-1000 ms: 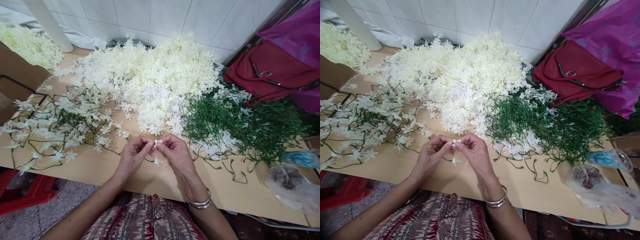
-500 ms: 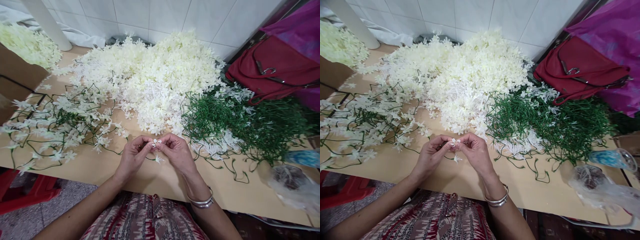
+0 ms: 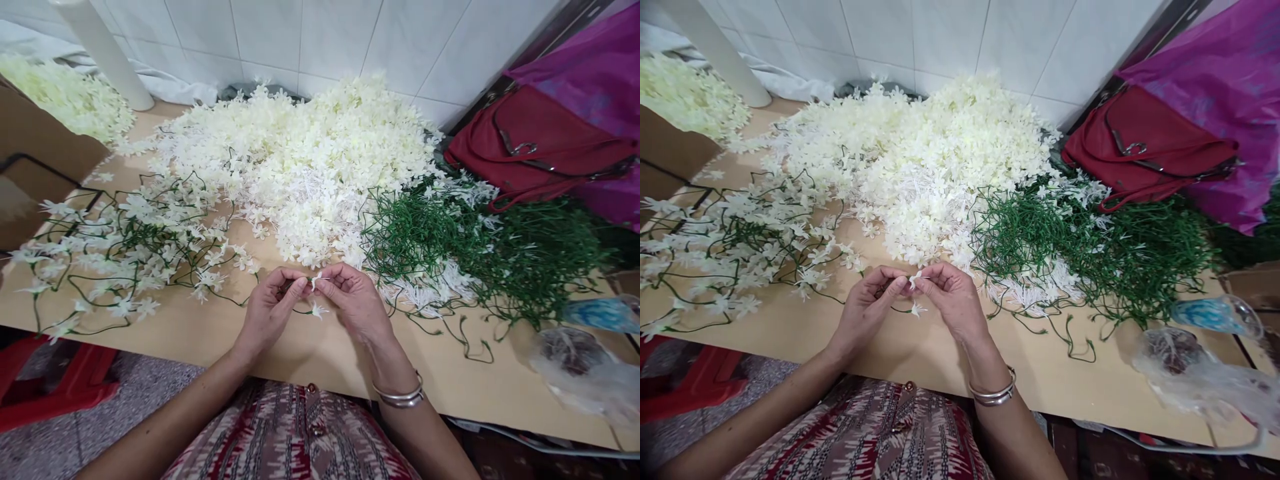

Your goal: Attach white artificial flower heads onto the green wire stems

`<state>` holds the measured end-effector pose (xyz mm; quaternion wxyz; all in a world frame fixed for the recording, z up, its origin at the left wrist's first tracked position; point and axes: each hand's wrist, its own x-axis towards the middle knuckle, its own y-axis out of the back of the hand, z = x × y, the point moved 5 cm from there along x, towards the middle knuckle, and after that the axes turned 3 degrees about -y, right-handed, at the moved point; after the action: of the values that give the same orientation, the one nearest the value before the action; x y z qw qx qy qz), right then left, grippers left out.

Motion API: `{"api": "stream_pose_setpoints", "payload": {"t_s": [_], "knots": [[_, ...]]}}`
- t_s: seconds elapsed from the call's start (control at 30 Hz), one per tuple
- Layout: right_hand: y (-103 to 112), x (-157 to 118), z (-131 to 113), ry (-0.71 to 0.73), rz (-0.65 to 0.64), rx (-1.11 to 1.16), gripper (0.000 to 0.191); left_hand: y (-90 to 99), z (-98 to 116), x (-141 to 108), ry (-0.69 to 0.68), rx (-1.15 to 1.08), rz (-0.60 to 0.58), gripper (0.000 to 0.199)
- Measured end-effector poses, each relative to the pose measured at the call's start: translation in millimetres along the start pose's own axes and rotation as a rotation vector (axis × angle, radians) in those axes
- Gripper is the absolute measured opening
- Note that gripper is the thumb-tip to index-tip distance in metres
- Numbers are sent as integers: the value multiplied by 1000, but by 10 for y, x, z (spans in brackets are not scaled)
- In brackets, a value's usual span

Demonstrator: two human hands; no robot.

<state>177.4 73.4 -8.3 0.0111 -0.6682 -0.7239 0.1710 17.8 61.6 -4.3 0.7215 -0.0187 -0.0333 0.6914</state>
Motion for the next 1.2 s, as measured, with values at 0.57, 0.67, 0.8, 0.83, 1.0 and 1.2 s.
{"api": "stream_pose_setpoints", "payload": {"t_s": [0.57,0.67,0.8,0.83,1.0,1.2], "knots": [[-36,-35,-26,16,-9,-146,18,13,-10,17,17,41,-37,20],[-46,-49,9,17,36,-110,20,4,-10,22,4,23,-20,19],[-47,-42,40,10,32,-73,23,-15,5,12,-3,6,-18,18],[-48,-39,38,10,19,-76,23,-15,9,10,-4,5,-22,19],[-40,-37,-1,27,-1,-107,20,14,6,17,-16,30,-48,20],[-48,-24,11,29,-19,-96,22,-23,-9,13,-30,25,-43,23]]}}
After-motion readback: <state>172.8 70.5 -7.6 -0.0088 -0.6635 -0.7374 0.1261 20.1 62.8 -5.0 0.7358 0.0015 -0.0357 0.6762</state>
